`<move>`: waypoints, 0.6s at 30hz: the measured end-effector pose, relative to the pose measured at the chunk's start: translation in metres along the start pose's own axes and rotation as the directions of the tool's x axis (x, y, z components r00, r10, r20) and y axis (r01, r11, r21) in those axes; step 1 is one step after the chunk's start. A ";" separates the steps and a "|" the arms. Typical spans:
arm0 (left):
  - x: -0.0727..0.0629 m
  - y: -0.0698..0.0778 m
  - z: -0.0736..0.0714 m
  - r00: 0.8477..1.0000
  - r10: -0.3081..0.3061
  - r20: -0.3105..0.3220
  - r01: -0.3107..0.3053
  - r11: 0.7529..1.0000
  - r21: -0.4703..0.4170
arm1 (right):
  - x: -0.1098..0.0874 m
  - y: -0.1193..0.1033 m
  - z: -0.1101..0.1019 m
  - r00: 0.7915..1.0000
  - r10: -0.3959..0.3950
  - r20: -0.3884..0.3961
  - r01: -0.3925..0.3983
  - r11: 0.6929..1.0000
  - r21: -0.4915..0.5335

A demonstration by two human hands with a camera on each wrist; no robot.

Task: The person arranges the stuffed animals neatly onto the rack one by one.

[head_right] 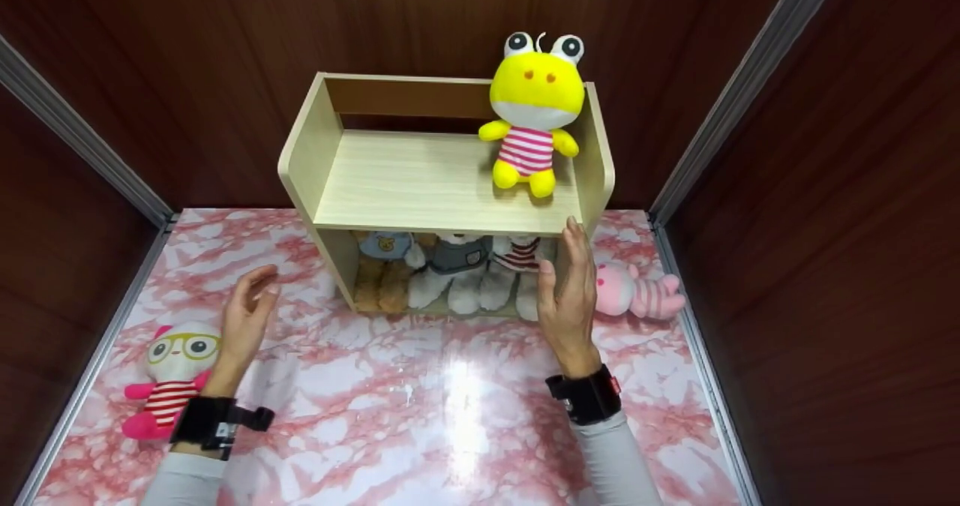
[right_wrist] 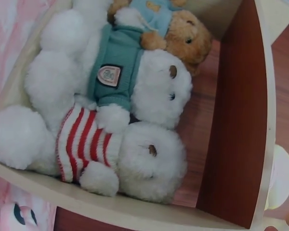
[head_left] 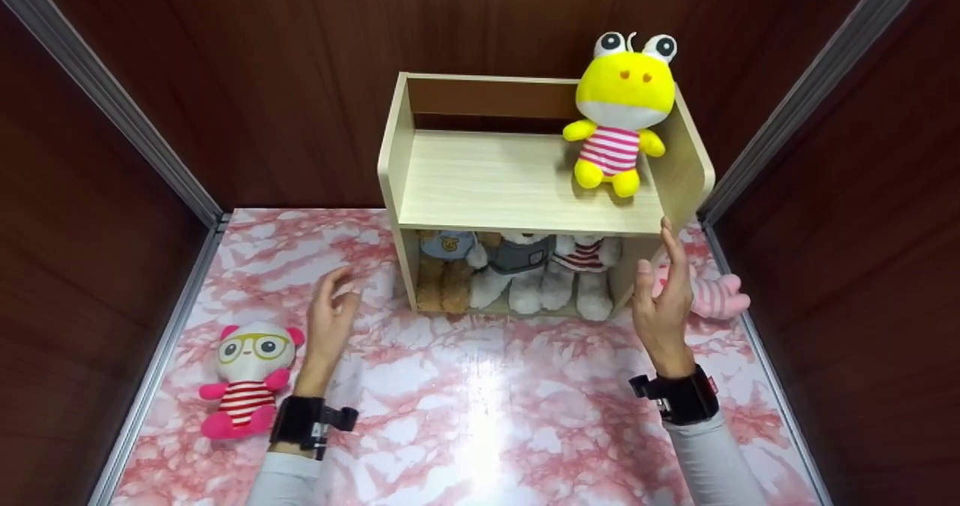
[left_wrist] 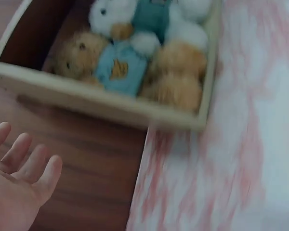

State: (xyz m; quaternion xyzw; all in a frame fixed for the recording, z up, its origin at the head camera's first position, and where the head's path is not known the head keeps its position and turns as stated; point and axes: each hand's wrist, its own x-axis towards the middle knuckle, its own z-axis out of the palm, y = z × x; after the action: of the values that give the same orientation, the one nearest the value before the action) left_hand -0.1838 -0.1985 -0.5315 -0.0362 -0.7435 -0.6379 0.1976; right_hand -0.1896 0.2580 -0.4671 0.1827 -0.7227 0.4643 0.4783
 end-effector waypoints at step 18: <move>0.008 -0.028 -0.084 1.000 0.000 -0.024 0.017 0.716 0.698 | -0.009 0.006 -0.006 1.000 0.021 0.019 -0.020 0.999 -0.032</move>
State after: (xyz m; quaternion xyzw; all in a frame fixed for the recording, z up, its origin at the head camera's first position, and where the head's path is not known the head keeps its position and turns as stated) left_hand -0.1789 -0.2857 -0.5458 0.0514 -0.9270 -0.3119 0.2021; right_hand -0.1859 0.2647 -0.4775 0.1721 -0.7364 0.4557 0.4695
